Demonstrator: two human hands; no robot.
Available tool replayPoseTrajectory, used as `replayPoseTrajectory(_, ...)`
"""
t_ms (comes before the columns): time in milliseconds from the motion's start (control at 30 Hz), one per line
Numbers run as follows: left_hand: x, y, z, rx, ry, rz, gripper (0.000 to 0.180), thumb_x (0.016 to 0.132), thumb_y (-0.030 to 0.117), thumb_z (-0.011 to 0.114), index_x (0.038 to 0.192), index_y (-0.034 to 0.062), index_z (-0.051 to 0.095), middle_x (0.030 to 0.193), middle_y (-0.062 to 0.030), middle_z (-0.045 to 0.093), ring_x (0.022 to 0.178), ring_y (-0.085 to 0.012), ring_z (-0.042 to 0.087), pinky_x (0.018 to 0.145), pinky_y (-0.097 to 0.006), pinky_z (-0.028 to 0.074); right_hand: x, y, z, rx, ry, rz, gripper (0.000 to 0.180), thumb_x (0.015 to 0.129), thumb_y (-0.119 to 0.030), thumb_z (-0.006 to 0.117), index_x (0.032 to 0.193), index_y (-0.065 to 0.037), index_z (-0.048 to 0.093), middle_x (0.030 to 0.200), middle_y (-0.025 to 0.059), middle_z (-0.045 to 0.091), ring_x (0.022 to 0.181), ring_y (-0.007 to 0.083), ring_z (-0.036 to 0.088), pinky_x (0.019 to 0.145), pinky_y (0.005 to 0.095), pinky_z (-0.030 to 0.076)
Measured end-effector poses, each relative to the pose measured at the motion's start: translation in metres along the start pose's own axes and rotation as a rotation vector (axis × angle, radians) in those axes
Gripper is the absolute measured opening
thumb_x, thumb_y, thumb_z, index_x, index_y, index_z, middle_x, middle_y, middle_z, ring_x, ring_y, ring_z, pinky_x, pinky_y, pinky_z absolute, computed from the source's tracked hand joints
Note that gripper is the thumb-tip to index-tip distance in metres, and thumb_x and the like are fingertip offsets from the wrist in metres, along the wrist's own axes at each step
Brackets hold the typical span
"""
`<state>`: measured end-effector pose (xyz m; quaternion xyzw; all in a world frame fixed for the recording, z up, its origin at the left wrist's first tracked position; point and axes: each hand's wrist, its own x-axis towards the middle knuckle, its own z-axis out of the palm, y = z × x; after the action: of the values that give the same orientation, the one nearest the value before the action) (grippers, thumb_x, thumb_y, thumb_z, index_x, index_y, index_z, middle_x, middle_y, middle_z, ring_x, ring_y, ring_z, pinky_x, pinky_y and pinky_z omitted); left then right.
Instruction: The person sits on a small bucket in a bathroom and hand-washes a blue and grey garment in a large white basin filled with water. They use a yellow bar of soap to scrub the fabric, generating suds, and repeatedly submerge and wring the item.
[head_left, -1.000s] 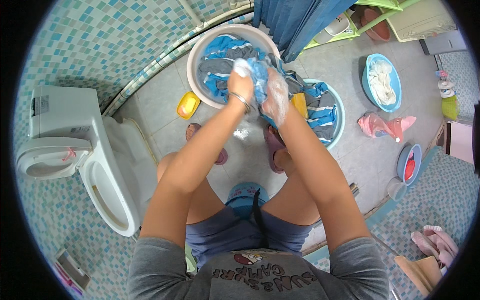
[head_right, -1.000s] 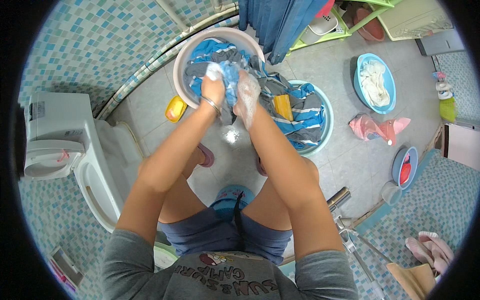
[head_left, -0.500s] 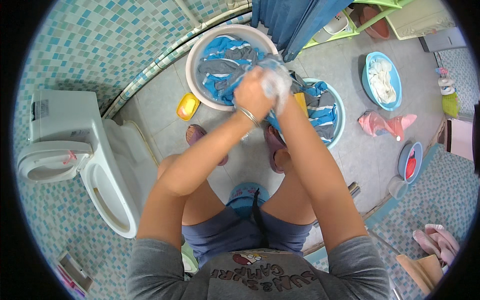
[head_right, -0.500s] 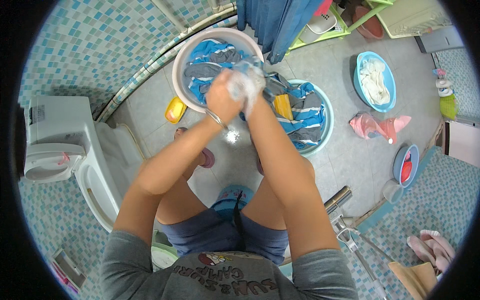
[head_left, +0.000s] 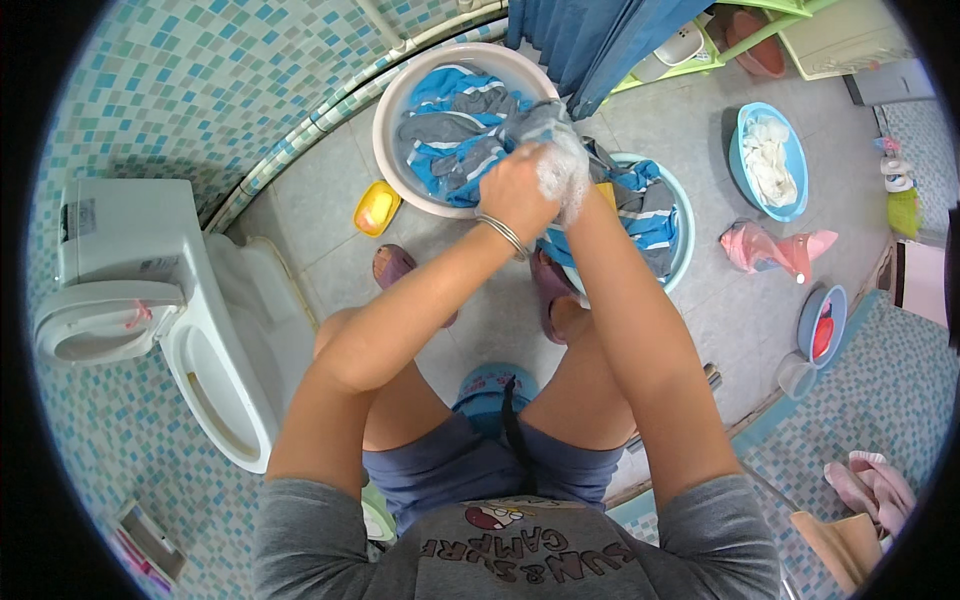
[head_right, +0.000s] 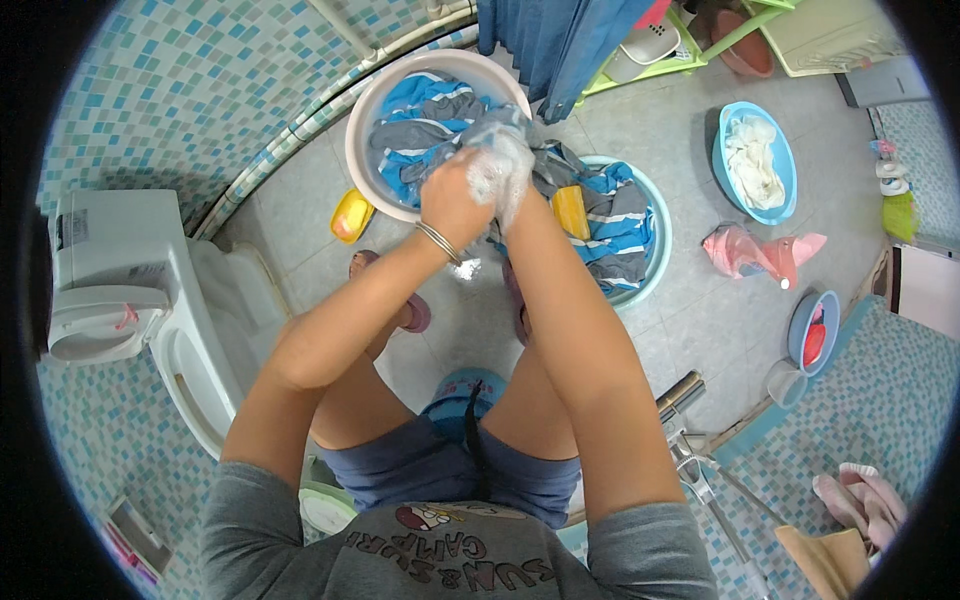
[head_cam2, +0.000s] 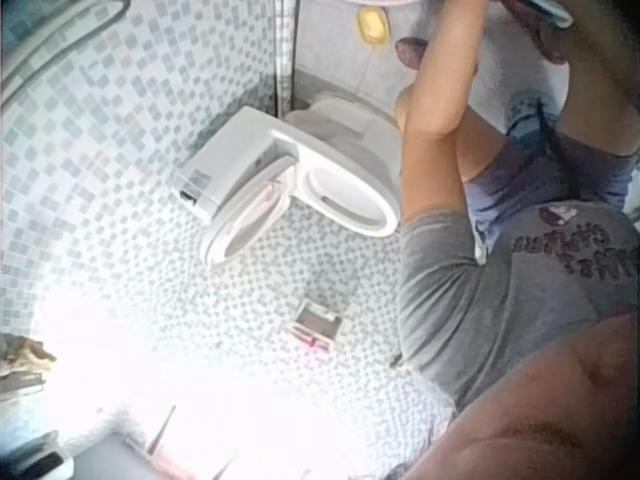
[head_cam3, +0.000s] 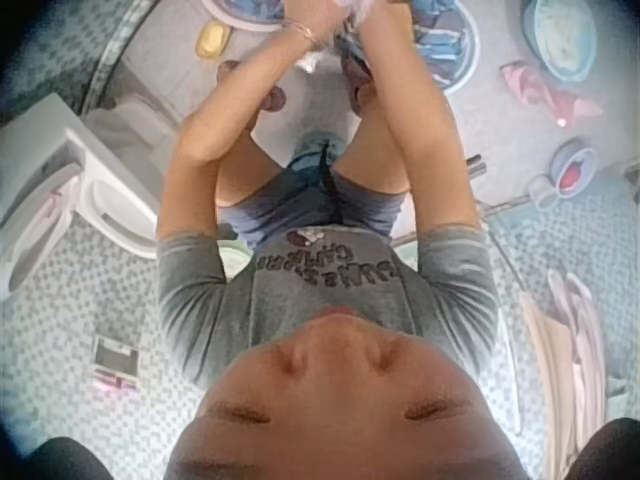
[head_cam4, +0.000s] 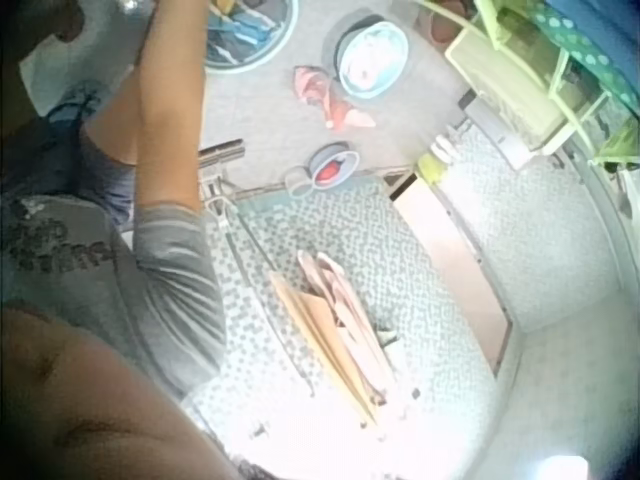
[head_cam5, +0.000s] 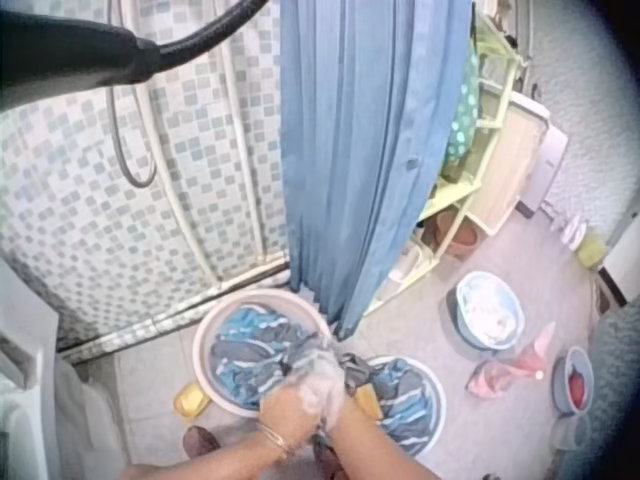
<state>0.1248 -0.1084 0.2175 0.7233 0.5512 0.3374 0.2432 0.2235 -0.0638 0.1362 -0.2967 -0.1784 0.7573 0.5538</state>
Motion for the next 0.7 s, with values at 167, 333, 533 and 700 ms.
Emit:
replayPoseTrajectory(167, 0.036, -0.068, -0.027, -0.057, 0.069, -0.43, 0.023, 0.079, 0.022, 0.06, 0.087, 0.001, 0.065, 0.082, -0.0215, 0.065, 0.076, -0.0374, 0.064, 0.066, -0.041, 0.05, -0.023, 0.021, 0.095, -0.119, 0.407, -0.055, 0.008, 0.083, -0.013, 0.052, 0.087, -0.009, 0.057, 0.083, 0.0021, 0.055, 0.079, 0.0132, 0.049, 0.075, 0.0288, 0.04)
replayPoseTrajectory(333, 0.009, -0.01, 0.009, 0.035, 0.01, -0.06, 0.035, 0.067, 0.029, 0.07, 0.092, 0.0047, 0.066, 0.094, -0.0193, 0.066, 0.087, -0.0362, 0.064, 0.079, -0.043, 0.051, 0.011, -0.004, -0.025, 0.406, -0.246, 0.114, 0.025, 0.088, -0.032, 0.045, 0.09, -0.01, 0.057, 0.087, 0.0129, 0.06, 0.076, 0.0274, 0.06, 0.073, 0.0409, 0.051)
replayPoseTrajectory(533, 0.037, -0.052, -0.029, -0.087, 0.139, -0.431, 0.024, 0.079, 0.023, 0.06, 0.076, -0.001, 0.066, 0.075, -0.0269, 0.062, 0.074, -0.0404, 0.063, 0.064, -0.045, 0.049, -0.027, 0.023, 0.085, -0.041, 0.424, 0.025, 0.013, 0.084, -0.018, 0.055, 0.096, -0.015, 0.055, 0.087, 0.0036, 0.055, 0.079, 0.0181, 0.053, 0.068, 0.0334, 0.046)
replayPoseTrajectory(700, 0.002, -0.042, 0.007, 0.029, -0.035, -0.256, 0.023, 0.071, 0.018, 0.064, 0.089, 0.0035, 0.066, 0.083, -0.023, 0.064, 0.08, -0.0389, 0.063, 0.072, -0.043, 0.05, -0.004, 0.004, 0.04, 0.211, 0.323, 0.147, 0.015, 0.084, -0.021, 0.056, 0.093, -0.009, 0.056, 0.087, 0.0072, 0.058, 0.077, 0.0219, 0.059, 0.067, 0.0391, 0.049)
